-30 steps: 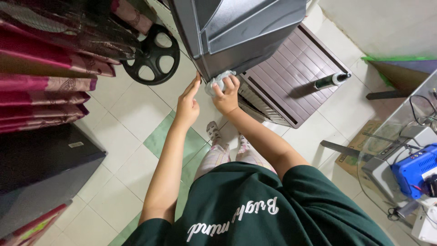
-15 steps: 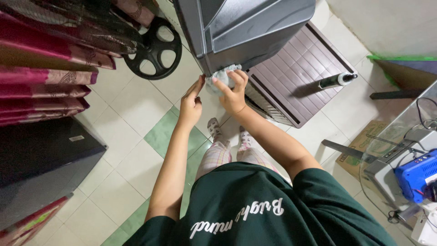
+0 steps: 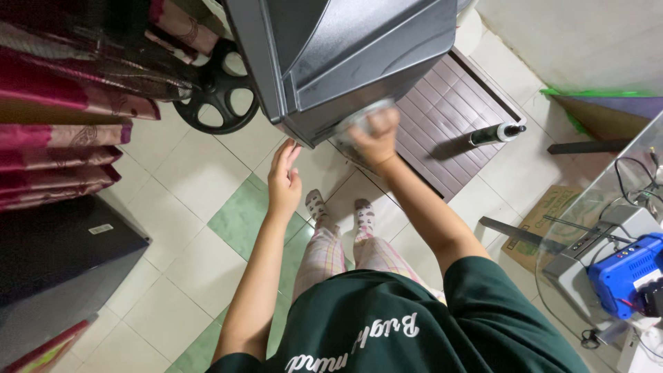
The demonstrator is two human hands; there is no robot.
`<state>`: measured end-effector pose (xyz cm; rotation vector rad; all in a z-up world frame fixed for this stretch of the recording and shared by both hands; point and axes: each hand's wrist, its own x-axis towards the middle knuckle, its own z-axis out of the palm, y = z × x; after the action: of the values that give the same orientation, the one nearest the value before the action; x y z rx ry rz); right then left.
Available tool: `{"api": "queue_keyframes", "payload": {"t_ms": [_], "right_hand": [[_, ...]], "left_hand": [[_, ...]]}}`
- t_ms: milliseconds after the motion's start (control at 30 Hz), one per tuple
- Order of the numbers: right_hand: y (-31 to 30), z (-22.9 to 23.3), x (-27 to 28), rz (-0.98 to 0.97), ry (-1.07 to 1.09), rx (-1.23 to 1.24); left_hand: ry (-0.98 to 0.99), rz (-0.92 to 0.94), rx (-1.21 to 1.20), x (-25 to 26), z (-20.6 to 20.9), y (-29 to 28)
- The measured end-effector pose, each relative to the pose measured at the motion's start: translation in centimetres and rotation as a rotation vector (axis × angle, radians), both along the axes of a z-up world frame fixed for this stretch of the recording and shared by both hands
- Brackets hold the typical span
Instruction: The person sprays a cleaning solution onto a black appliance and wipes the surface with a cloth. They clean the top, sides, and front of the appliance, including the glass door, using the cloth to remove dirt and residue.
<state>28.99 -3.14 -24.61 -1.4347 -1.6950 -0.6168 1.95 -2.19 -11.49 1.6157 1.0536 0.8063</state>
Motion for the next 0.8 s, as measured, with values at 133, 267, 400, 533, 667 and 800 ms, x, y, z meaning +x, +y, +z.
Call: {"api": "queue_keyframes", "payload": {"t_ms": [133, 267, 400, 533, 667, 800], "right_hand": [[-0.1, -3.0, 5.7, -0.155, 0.371, -0.037], [0.5, -4.4, 2.1, -0.308, 0.706, -0.027], [1.5, -4.1, -9.3, -0.087, 1.468, -0.076], [-1.4, -2.8, -15.9, 0.042, 0.836, -0.241], [-0.8, -2.8, -12.4, -0.074, 0.724, -0.194], [2.6, -3.2, -3.2, -0.390, 0.863, 0.069]], "left_hand": [[0.020, -0.026, 0.048, 0.8, -1.0, -0.8], [0.073, -0.021, 0.076, 0.7, -2.4, -0.7], [0.107, -0.001, 0.063, 0.4, -4.3, -0.9], [0.107, 0.042, -0.010, 0.4, -5.5, -1.2], [0.003, 0.016, 0.020, 1.1, -5.0, -1.4], [0.052, 0.004, 0.037, 1.3, -5.0, -2.0]]}}
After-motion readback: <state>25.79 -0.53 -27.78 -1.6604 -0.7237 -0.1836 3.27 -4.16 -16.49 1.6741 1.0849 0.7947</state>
